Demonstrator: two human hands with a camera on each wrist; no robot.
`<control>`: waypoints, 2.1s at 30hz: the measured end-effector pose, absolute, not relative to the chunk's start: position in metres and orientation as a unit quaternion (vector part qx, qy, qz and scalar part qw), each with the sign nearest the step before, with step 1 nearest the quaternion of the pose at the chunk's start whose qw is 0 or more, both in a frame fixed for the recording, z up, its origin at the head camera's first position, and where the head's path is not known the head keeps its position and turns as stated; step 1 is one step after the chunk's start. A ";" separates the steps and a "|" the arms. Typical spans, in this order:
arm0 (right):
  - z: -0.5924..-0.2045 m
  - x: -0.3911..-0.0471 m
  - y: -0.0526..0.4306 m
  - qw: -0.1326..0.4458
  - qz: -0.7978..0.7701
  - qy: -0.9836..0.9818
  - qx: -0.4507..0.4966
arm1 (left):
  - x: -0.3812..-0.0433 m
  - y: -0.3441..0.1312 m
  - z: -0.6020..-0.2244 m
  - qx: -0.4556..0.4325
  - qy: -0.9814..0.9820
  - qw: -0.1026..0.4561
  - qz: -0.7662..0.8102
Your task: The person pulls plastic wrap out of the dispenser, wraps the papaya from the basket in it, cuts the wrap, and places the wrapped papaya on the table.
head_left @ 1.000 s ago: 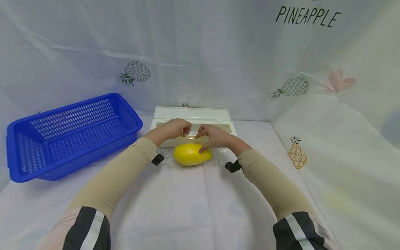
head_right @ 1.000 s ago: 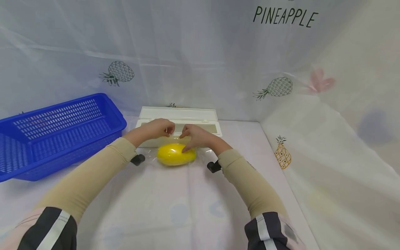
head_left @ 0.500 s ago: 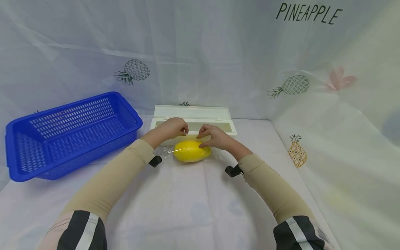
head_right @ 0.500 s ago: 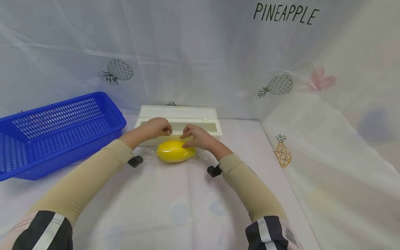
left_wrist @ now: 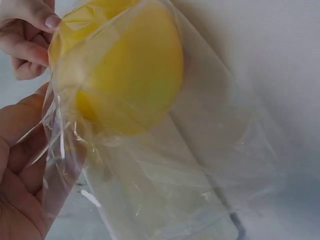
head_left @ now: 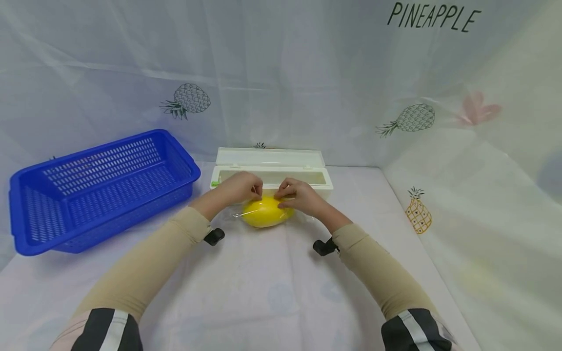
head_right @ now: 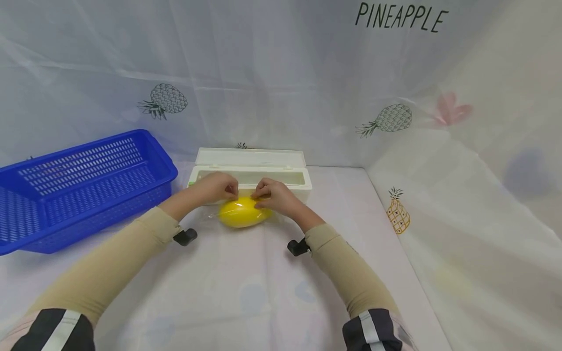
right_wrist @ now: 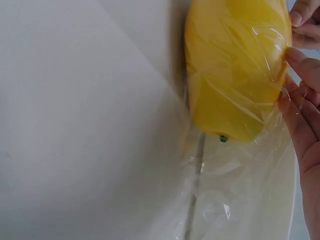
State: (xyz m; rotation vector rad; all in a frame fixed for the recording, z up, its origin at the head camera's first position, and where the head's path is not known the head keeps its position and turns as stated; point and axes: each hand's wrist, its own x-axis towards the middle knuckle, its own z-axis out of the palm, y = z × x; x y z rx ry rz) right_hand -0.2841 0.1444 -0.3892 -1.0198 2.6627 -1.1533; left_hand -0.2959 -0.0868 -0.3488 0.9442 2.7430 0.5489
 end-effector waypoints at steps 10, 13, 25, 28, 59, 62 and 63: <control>-0.404 -0.274 0.140 0.008 -0.421 0.857 -0.297 | -0.283 -0.095 -0.356 0.320 0.913 0.096 0.233; -0.407 -0.271 0.140 0.008 -0.444 0.846 -0.297 | -0.278 -0.097 -0.358 0.323 0.911 0.094 0.240; -0.414 -0.260 0.143 0.031 -0.514 0.808 -0.286 | -0.259 -0.097 -0.362 0.332 0.909 0.078 0.239; -0.414 -0.257 0.145 0.039 -0.521 0.806 -0.277 | -0.257 -0.096 -0.361 0.306 0.909 0.078 0.272; -0.421 -0.230 0.144 -0.025 -0.519 0.834 -0.183 | -0.250 -0.099 -0.393 0.229 0.836 0.222 0.447; -0.427 -0.227 0.147 -0.016 -0.549 0.819 -0.168 | -0.245 -0.097 -0.398 0.214 0.816 0.247 0.476; -0.429 -0.226 0.148 -0.008 -0.563 0.810 -0.160 | -0.243 -0.095 -0.400 0.209 0.814 0.253 0.480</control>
